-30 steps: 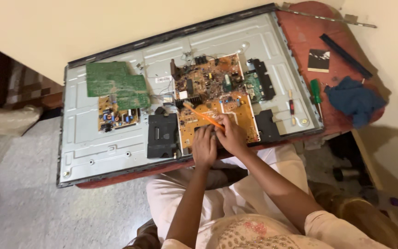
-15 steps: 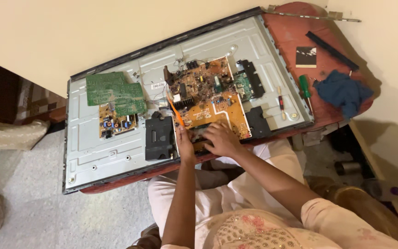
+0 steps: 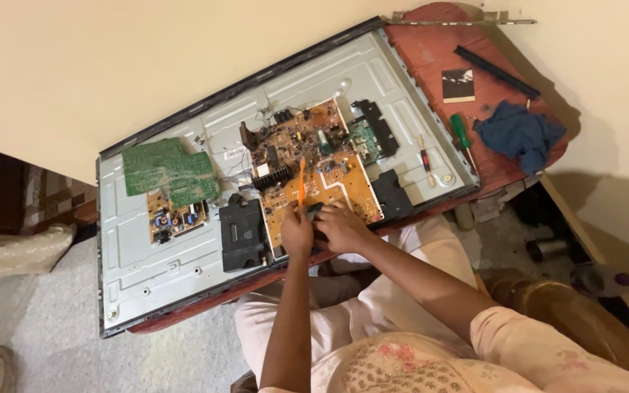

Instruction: The person uses a small orange brush to clean dust and debris from the surface of a disassembled circuit board. They repeatedly sweep the brush across various components and traces on the board, which is placed inside the back casing of a television.

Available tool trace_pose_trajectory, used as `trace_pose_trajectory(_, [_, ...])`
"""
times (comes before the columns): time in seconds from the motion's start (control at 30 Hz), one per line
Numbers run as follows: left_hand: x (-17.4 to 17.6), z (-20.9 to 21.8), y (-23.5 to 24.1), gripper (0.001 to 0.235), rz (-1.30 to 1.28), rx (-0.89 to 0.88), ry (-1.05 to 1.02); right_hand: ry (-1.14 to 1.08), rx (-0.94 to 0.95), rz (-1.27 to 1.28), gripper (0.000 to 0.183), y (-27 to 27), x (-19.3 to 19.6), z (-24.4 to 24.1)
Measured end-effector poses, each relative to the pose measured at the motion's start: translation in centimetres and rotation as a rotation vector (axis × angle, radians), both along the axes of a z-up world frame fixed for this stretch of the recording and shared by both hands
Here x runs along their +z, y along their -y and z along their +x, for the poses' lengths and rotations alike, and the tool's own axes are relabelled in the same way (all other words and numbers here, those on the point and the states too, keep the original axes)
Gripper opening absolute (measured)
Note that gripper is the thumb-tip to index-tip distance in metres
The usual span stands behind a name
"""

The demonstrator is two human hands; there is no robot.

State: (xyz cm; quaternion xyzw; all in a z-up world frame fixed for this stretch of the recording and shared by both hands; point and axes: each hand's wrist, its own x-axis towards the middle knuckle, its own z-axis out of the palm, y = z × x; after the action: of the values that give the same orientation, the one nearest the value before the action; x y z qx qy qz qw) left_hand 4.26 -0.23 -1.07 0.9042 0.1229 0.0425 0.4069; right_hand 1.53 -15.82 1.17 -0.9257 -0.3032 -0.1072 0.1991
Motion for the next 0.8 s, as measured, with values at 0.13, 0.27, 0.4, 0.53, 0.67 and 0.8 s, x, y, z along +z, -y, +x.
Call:
trace_pose_trajectory(0.13, [2.2,1.2,0.4,0.037,0.126,-0.001,-0.084,-0.006,-0.003,-0.015,0.023,0.0,-0.1,0.0])
trace_pose_trajectory(0.27, [3.2,1.7,-1.0,0.039,0.121,-0.084,-0.149,-0.048,0.022,0.080,0.027,0.1,0.8,-0.3])
trace_pose_trajectory(0.4, [4.7,0.0,-0.7,0.038,0.319,-0.072,-0.195,-0.132,0.005,0.027,0.032,-0.1,0.9,-0.3])
trace_pose_trajectory(0.53, [6.6,-0.9,0.8,0.033,0.531,-0.094,-0.330,0.016,-0.028,-0.031,0.025,-0.2,0.3,-0.1])
trace_pose_trajectory(0.67, [6.9,0.3,0.0,0.028,0.601,-0.141,-0.202,-0.024,0.023,0.077,0.023,0.3,0.5,-0.4])
trace_pose_trajectory(0.8, [6.0,1.0,-1.4,0.031,0.689,-0.105,-0.075,-0.024,0.060,0.116,0.034,0.2,1.6,-0.4])
